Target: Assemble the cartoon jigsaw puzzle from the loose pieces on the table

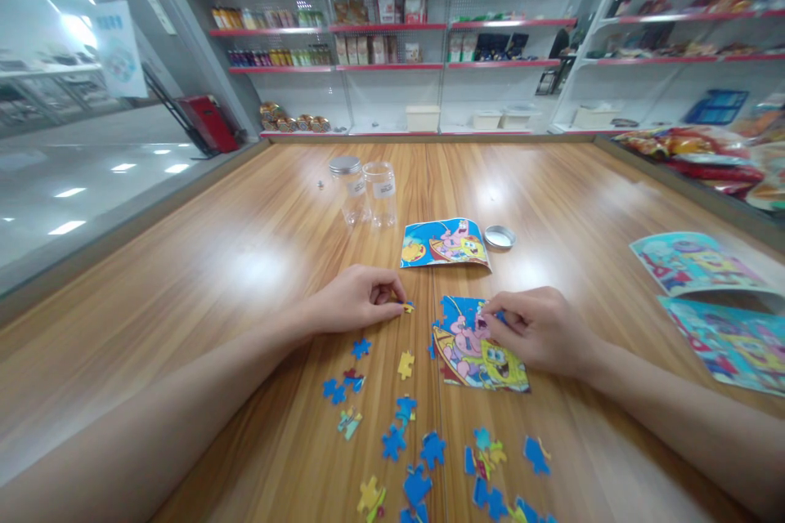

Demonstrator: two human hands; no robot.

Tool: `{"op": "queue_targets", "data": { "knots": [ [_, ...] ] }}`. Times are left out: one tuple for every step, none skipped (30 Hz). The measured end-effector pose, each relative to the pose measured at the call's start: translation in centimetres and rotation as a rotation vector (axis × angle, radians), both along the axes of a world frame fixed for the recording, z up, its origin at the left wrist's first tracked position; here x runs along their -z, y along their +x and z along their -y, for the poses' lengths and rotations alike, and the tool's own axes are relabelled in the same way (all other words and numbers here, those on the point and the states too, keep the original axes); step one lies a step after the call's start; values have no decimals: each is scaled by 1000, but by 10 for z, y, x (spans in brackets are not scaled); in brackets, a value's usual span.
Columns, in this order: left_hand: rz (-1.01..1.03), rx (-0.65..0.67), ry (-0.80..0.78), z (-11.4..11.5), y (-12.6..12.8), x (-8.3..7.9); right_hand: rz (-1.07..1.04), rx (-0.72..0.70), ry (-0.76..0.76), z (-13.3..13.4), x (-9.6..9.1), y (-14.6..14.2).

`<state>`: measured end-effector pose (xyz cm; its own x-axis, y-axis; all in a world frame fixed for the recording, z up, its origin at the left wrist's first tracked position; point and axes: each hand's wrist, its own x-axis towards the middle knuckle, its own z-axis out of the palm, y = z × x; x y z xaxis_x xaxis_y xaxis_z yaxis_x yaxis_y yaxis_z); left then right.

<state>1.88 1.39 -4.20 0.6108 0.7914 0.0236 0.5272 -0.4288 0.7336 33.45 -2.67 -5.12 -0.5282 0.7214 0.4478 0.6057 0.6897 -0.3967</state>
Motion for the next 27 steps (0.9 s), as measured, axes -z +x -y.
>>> {"op": "queue_targets", "data": {
  "knots": [
    [-1, 0, 2, 0, 0, 0, -15, 12, -17, 0, 0, 0],
    [-2, 0, 3, 0, 0, 0, -28, 25, -31, 0, 0, 0],
    [-3, 1, 5, 0, 0, 0, -38, 37, -39, 0, 0, 0],
    [-5, 1, 7, 0, 0, 0, -47, 48, -45, 0, 0, 1],
    [-7, 2, 9, 0, 0, 1, -52, 58, -52, 0, 1, 1],
    [-9, 3, 12, 0, 0, 1, -55, 66, -59, 0, 1, 1],
    [-10, 3, 14, 0, 0, 1, -57, 72, -69, -1, 1, 1],
    [-12, 5, 16, 0, -1, 2, -58, 77, -80, -1, 1, 1],
    [-15, 6, 17, 0, -1, 2, -59, 83, -91, -1, 1, 1],
    [-17, 8, 18, 0, -1, 2, -62, 89, -101, -2, 1, 1],
    [-20, 9, 19, -1, -1, 3, -65, 95, -109, -2, 0, 1],
    [-21, 11, 19, -1, -2, 3, -68, 99, -117, -3, 0, 1],
    [-23, 13, 21, -1, -2, 3, -71, 103, -123, -3, 0, 1],
    [-26, 13, 24, -1, -2, 3, -74, 107, -129, -3, -1, 1],
    [-31, 13, 27, -1, -2, 3, -77, 111, -133, -3, -1, 1],
    [-37, 15, 33, -1, -2, 3, -81, 114, -136, -3, -1, 1],
    [-45, 20, 37, -1, -2, 3, -84, 118, -139, -3, -1, 1],
    [-54, 27, 42, -1, -3, 3, -85, 120, -141, -3, -2, 0],
    [-61, 35, 46, -1, -3, 3, -86, 124, -141, -3, -2, 0],
    [-65, 43, 48, -1, -3, 4, -87, 128, -140, -2, -2, 0],
    [-67, 46, 51, -2, -3, 4, -87, 135, -138, -2, -2, -1],
    [-70, 45, 55, -2, -4, 4, -89, 141, -136, -2, -3, -1],
    [-73, 42, 58, -3, -4, 5, -90, 146, -134, -2, -3, -2],
    [-78, 39, 61, -3, -5, 6, -91, 147, -135, -2, -3, -2],
    [-86, 40, 62, -4, -5, 7, -92, 144, -137, -2, -3, -2],
    [-95, 41, 61, -4, -6, 8, -95, 135, -138, -2, -3, -3],
    [-105, 43, 60, -4, -6, 8, -98, 122, -140, -2, -3, -3]
  ]
}}
